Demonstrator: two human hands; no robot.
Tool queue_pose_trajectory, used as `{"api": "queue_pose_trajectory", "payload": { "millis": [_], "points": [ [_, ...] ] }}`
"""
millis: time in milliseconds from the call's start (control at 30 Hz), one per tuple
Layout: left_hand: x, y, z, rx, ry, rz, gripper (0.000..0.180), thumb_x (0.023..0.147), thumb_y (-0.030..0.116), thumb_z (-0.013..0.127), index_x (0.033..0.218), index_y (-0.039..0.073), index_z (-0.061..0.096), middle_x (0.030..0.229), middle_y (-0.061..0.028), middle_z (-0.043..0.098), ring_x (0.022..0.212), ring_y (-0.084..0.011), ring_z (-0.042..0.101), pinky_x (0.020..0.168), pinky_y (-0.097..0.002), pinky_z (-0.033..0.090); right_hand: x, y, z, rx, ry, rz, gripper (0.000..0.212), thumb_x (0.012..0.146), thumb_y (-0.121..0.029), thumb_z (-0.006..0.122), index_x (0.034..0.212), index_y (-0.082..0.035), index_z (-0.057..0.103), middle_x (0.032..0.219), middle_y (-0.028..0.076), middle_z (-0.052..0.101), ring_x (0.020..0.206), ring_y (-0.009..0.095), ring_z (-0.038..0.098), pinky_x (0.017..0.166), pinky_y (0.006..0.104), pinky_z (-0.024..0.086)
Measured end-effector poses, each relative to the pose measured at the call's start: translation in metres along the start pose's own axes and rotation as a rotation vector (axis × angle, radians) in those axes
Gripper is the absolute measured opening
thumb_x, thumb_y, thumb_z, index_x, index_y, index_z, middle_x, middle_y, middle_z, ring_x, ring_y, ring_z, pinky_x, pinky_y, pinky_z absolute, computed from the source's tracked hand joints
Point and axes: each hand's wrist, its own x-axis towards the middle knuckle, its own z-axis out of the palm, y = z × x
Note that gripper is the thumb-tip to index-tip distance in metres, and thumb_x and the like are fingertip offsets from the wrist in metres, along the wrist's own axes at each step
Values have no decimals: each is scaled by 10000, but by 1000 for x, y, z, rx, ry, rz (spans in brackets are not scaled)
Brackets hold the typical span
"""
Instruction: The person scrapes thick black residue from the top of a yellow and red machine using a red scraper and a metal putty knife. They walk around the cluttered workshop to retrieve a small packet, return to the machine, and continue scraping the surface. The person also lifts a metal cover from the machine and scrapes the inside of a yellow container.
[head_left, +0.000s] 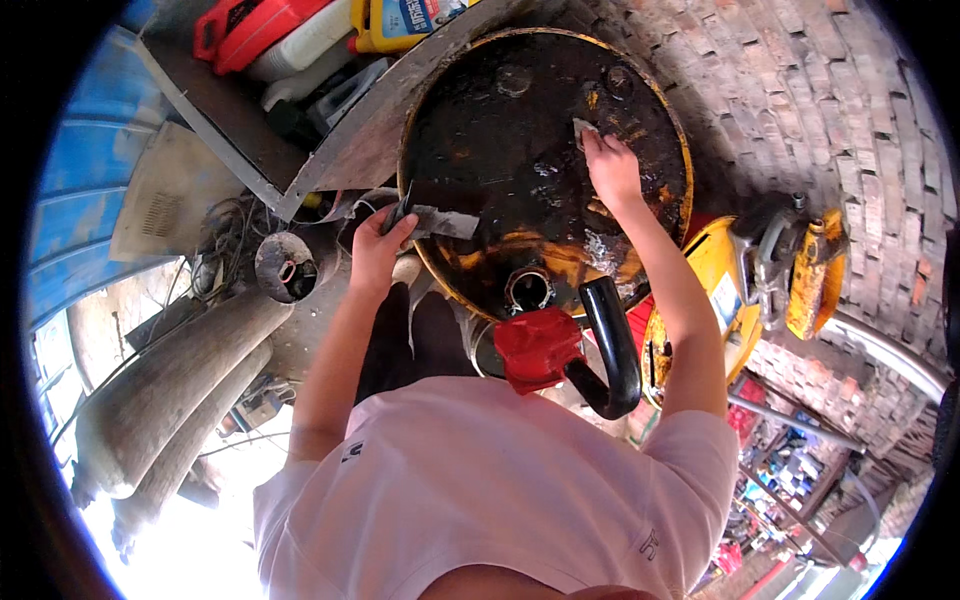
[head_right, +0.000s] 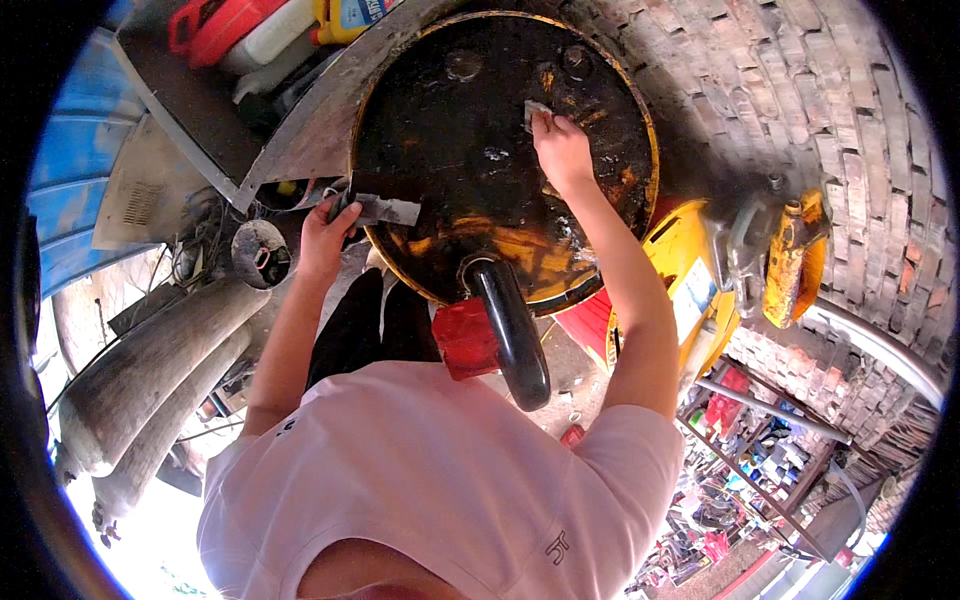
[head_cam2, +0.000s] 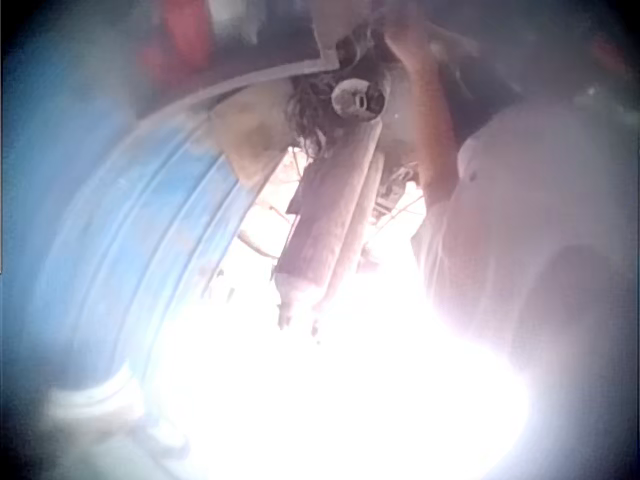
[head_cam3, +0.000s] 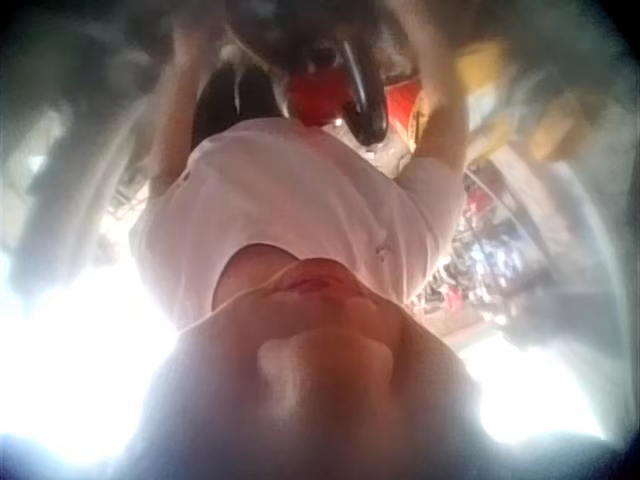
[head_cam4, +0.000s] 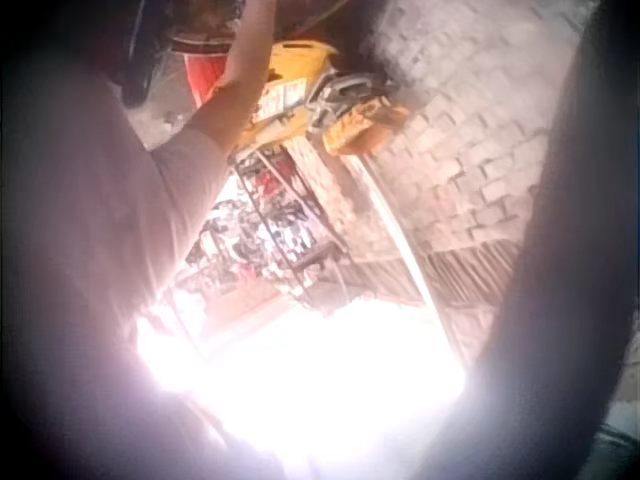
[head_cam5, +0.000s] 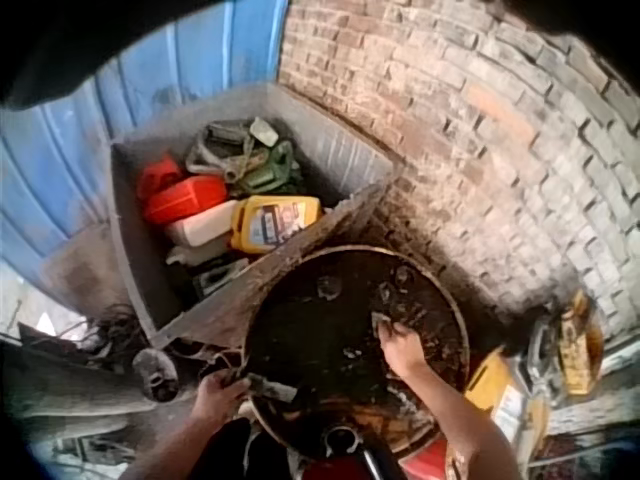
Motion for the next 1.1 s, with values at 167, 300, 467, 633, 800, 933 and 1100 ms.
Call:
{"api": "queue_pose_trajectory", "payload": {
  "millis": [167, 300, 467, 633, 800, 933, 1100],
  "points": [
    [3, 6, 2, 67, -45, 38, 131, 778, 129, 616, 854, 24, 593, 612, 61, 450, 544, -27, 364, 496, -184, 285, 43, 34, 24, -111, -102, 94, 147, 675, -60, 534, 812, -13, 564, 672, 77, 589, 638, 177, 571, 535, 286, 494],
    [-3, 14, 1, 87, 5, 83, 143, 774, 121, 619, 870, 19, 593, 624, 62, 465, 546, -23, 383, 496, -179, 308, 39, 24, 3, -10, -154, 55, 218, 674, -53, 534, 882, -10, 581, 690, 59, 603, 661, 174, 569, 563, 282, 495],
    [3, 0, -7, 58, -16, 31, 164, 766, 125, 630, 886, 18, 595, 650, 58, 490, 555, -20, 398, 502, -174, 320, 25, 4, 0, 41, -37, -47, 185, 676, -47, 533, 854, -18, 575, 711, 62, 609, 671, 168, 564, 575, 275, 488],
    [5, 9, 2, 117, -36, 24, 171, 761, 139, 642, 878, 24, 596, 655, 62, 494, 565, -20, 408, 508, -175, 333, 69, 32, 25, 19, -51, -8, 176, 667, -51, 543, 838, -17, 572, 743, 72, 608, 651, 171, 557, 560, 270, 480],
    [0, -9, -2, 89, 5, 16, 212, 760, 143, 643, 918, 11, 594, 649, 64, 486, 559, -26, 403, 503, -180, 330, 23, -10, -12, 94, -90, -106, 218, 677, -71, 555, 889, -40, 587, 603, 45, 538, 614, 164, 540, 515, 280, 467],
    [1, -7, -2, 136, -40, -28, 161, 780, 140, 618, 900, 37, 589, 693, 58, 511, 589, -25, 408, 528, -186, 332, 39, -18, -4, 70, 10, -128, 167, 679, -57, 516, 835, -43, 575, 594, 45, 531, 614, 171, 539, 514, 283, 459],
    [2, -4, 5, 101, -38, 26, 176, 764, 143, 632, 879, 15, 592, 613, 63, 459, 546, -31, 397, 497, -187, 312, 67, -4, 19, 35, -54, -63, 116, 654, -63, 536, 767, -40, 554, 641, 62, 559, 611, 177, 555, 509, 285, 473]
  ]
}}
